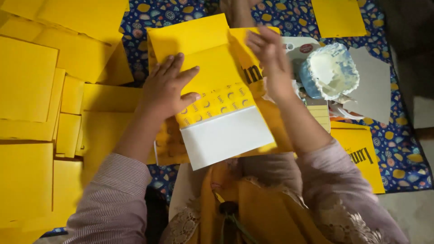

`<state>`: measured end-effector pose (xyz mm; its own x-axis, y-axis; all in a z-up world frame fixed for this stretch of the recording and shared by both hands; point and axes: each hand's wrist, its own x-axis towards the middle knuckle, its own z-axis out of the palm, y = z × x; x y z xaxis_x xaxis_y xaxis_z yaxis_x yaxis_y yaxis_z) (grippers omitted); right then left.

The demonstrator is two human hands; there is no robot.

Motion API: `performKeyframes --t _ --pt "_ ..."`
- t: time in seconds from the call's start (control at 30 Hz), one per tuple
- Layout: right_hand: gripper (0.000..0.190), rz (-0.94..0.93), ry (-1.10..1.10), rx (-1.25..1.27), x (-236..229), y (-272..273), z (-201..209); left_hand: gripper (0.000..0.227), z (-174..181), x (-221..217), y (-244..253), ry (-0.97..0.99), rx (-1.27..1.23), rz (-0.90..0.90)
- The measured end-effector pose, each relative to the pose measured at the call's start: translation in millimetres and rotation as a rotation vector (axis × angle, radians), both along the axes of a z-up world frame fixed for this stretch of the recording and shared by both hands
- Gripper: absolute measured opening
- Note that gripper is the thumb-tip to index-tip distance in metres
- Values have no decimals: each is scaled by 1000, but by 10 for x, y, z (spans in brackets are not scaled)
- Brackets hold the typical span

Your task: Assembling yellow paper boxes by applying adhesive to templates and folding them.

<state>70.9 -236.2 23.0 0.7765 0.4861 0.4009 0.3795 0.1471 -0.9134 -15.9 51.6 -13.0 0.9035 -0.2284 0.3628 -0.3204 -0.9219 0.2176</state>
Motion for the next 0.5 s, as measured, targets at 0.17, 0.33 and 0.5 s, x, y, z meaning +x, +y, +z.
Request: performKeyframes --t 0.17,0.33,0.5 --pt "40 -462 -426 -353 -920 -973 -179 75 116 112 13 79 87 16" --pt "31 32 -781 -616 -1750 -929 -436 76 328 236 -24 229 123 53" --pt "103 102 -941 -632 -1519 -470 -816 80 357 297 45 151 153 13"
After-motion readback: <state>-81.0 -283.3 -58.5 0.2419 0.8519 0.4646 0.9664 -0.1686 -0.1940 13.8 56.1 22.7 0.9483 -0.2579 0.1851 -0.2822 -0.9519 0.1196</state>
